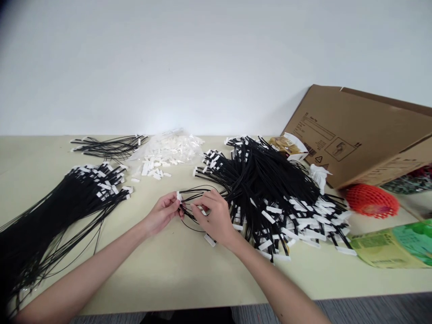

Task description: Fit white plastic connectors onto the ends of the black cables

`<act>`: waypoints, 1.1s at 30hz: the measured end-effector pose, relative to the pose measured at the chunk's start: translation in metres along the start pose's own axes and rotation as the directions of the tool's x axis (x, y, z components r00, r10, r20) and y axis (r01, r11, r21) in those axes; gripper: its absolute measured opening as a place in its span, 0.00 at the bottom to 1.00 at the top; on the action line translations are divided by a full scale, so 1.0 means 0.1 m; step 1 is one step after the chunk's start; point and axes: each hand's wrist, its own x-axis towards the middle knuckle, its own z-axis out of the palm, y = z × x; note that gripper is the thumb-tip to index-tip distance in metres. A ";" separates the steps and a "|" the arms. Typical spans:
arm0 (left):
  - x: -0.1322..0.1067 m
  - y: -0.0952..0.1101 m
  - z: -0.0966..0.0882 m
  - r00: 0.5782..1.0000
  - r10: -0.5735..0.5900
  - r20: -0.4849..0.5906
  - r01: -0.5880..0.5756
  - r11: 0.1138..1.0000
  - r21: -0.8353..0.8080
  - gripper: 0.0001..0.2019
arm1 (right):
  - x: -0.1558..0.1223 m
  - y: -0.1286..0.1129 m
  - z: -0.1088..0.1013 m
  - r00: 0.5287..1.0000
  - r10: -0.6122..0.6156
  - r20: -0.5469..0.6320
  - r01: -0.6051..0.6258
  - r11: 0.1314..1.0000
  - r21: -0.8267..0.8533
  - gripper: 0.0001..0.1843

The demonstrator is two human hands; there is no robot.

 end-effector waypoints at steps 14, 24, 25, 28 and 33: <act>-0.01 -0.03 -0.01 0.998 0.054 0.029 -0.058 0.989 0.139 0.11 | -0.03 0.03 0.09 0.993 0.118 -0.027 -0.116 0.991 0.071 0.10; -0.02 -0.04 -0.03 0.995 0.075 0.066 -0.088 0.969 0.231 0.10 | -0.02 -0.01 0.11 0.996 0.089 -0.015 -0.088 0.993 0.075 0.09; -0.02 -0.04 -0.03 0.995 0.074 0.067 -0.087 0.968 0.233 0.10 | -0.02 -0.01 0.11 0.997 0.076 -0.012 -0.075 0.995 0.073 0.10; -0.02 -0.04 -0.03 0.995 0.072 0.073 -0.088 0.968 0.237 0.10 | -0.01 -0.02 0.11 1.000 0.029 -0.005 -0.029 0.997 0.074 0.10; -0.04 -0.02 0.00 0.995 0.068 0.074 -0.084 0.969 0.234 0.10 | 0.00 -0.02 0.10 1.000 -0.014 0.002 0.014 0.997 0.073 0.10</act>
